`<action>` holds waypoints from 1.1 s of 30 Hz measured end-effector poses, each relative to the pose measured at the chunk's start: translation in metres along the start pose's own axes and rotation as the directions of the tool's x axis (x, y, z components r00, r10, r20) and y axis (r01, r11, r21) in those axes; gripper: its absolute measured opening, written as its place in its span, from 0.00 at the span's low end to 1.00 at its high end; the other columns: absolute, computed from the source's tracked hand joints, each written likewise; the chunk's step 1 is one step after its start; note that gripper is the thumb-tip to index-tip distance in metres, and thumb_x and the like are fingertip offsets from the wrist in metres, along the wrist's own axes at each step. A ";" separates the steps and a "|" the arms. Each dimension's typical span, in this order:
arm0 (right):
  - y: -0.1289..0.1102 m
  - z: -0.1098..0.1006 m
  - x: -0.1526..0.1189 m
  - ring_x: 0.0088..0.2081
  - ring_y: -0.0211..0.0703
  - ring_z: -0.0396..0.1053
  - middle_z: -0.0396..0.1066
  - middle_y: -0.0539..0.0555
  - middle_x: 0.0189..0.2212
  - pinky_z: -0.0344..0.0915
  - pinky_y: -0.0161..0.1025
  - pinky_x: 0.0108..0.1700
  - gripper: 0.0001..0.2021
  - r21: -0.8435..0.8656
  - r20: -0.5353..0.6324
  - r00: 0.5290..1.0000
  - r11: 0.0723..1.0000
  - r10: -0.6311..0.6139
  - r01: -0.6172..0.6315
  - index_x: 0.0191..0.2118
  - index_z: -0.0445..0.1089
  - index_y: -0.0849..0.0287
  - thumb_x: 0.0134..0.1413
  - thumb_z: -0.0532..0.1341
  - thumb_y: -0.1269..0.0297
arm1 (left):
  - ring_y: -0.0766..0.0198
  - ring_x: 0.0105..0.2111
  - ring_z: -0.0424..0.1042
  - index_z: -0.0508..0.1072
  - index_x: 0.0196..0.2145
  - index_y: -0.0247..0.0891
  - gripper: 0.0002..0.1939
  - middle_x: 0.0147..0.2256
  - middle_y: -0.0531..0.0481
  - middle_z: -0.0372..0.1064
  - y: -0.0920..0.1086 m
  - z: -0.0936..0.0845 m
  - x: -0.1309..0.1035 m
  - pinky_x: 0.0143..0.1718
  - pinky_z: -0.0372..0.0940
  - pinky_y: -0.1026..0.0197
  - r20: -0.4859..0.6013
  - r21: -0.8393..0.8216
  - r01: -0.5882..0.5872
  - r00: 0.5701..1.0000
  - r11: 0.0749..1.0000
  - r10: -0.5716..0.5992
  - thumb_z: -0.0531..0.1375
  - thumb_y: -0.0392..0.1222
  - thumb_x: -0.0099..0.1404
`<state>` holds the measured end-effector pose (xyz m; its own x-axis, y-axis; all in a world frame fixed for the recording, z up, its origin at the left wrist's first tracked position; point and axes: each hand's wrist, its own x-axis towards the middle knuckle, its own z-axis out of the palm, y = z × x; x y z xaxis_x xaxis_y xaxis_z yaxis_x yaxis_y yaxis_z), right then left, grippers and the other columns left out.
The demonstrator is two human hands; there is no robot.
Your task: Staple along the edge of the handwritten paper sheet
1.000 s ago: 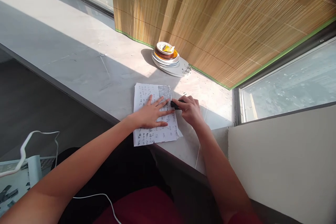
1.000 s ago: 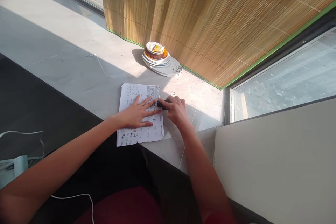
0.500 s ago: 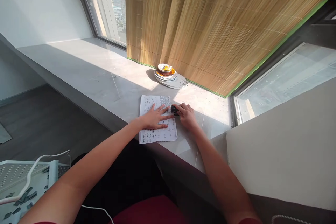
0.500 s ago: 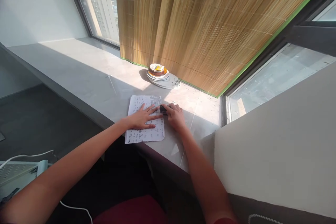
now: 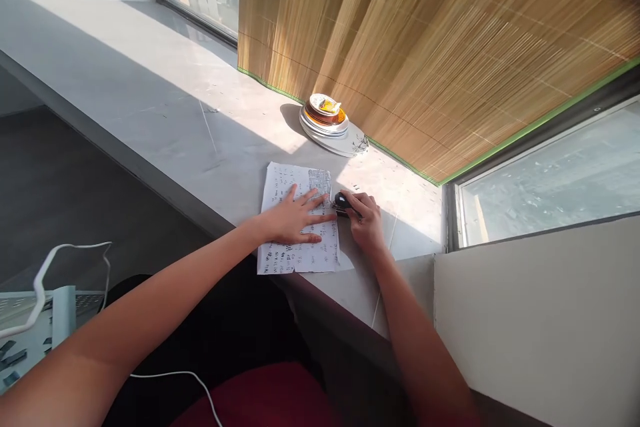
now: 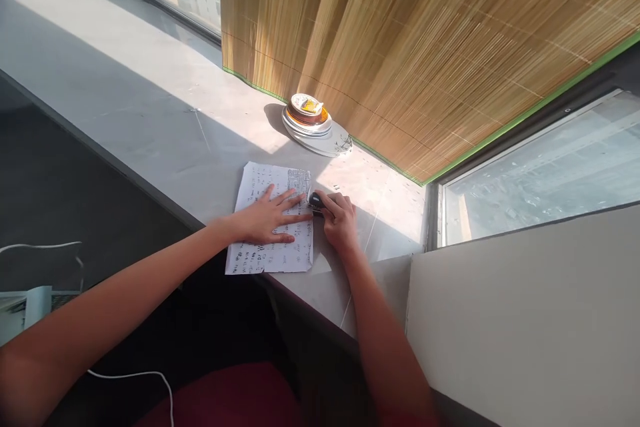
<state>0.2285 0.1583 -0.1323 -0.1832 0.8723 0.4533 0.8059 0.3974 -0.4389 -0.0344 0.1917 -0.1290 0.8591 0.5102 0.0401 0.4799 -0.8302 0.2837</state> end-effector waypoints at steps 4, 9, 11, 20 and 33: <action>-0.002 -0.004 -0.002 0.50 0.56 0.69 0.76 0.54 0.49 0.63 0.56 0.54 0.27 -0.076 0.017 1.000 0.997 -0.004 0.005 0.64 0.73 0.40 0.65 0.56 0.73 | 0.33 0.76 0.33 0.48 0.76 0.68 0.37 0.77 0.54 0.26 -0.001 0.002 -0.001 0.70 0.25 0.20 -0.024 -0.032 -0.002 1.000 0.999 0.001 0.59 0.67 0.77; -0.004 -0.008 -0.003 0.49 0.56 0.69 0.76 0.54 0.49 0.63 0.57 0.53 0.27 -0.073 0.008 1.000 0.997 0.000 0.001 0.63 0.73 0.40 0.65 0.55 0.72 | 0.34 0.76 0.33 0.51 0.75 0.68 0.36 0.78 0.56 0.29 0.000 0.000 -0.001 0.71 0.24 0.22 -0.010 -0.058 0.009 1.000 0.998 -0.009 0.59 0.66 0.76; -0.006 -0.009 -0.002 0.49 0.56 0.69 0.76 0.55 0.49 0.64 0.57 0.53 0.27 -0.054 0.024 1.000 0.999 -0.008 0.009 0.64 0.73 0.40 0.66 0.55 0.72 | 0.34 0.76 0.33 0.51 0.75 0.67 0.36 0.78 0.55 0.30 0.000 0.001 -0.001 0.70 0.24 0.22 -0.007 -0.064 0.009 1.000 0.998 -0.009 0.58 0.67 0.76; -0.013 -0.009 -0.001 0.51 0.57 0.68 0.75 0.54 0.49 0.61 0.58 0.55 0.26 -0.108 0.063 0.998 0.994 0.008 -0.001 0.63 0.74 0.37 0.68 0.56 0.71 | 0.35 0.76 0.31 0.52 0.76 0.66 0.35 0.78 0.57 0.31 -0.001 0.004 -0.001 0.71 0.22 0.24 -0.019 -0.066 -0.001 1.000 0.998 0.000 0.56 0.68 0.76; -0.029 -0.003 -0.006 0.54 0.58 0.63 0.72 0.55 0.51 0.54 0.62 0.60 0.36 -0.366 0.120 0.992 0.931 0.038 0.009 0.64 0.73 0.37 0.58 0.53 0.81 | 0.30 0.75 0.33 0.57 0.75 0.62 0.35 0.78 0.53 0.33 0.000 0.008 0.000 0.70 0.25 0.20 -0.073 -0.072 -0.010 0.997 0.997 0.005 0.59 0.66 0.76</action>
<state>0.2078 0.1405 -0.1204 -0.2192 0.9146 0.3398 0.9543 0.2735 -0.1204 -0.0333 0.1898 -0.1362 0.8462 0.5212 0.1109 0.4570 -0.8169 0.3519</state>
